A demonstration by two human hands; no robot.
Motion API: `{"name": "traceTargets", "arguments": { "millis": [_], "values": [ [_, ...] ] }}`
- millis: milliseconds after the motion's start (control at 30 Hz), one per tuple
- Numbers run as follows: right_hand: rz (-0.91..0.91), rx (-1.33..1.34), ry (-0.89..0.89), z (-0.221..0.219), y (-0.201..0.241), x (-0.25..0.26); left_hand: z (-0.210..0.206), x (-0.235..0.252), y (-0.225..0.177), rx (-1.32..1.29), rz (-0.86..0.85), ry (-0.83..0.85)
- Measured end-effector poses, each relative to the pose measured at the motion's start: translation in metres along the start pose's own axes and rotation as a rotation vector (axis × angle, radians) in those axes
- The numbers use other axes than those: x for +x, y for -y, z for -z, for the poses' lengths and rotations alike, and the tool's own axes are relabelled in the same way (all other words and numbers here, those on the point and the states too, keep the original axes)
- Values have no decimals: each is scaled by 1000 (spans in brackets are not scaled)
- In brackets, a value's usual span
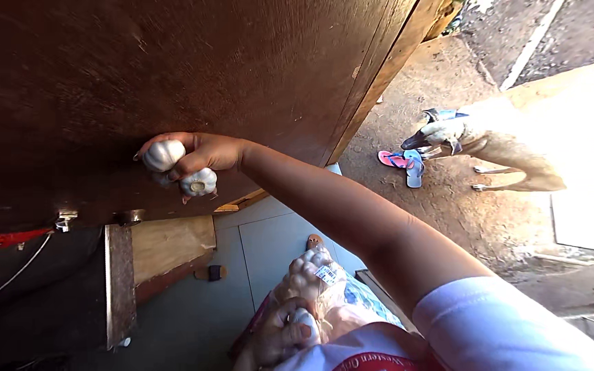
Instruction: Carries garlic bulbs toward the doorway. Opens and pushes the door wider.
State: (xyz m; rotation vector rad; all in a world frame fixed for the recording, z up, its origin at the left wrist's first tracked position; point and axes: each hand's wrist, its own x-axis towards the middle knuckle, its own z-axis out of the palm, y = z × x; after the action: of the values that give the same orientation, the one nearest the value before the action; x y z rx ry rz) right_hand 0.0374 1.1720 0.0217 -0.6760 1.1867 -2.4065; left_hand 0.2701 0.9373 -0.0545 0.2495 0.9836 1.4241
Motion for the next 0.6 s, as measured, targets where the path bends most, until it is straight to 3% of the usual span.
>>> {"name": "traceTargets", "arguments": {
  "millis": [400, 600],
  "values": [
    [31, -8, -87, -6, -8, 10, 15, -5, -6, -36, 22, 49],
    [67, -44, -158, -11, -9, 10, 19, -5, -29, 82, 29, 21]
  ]
}}
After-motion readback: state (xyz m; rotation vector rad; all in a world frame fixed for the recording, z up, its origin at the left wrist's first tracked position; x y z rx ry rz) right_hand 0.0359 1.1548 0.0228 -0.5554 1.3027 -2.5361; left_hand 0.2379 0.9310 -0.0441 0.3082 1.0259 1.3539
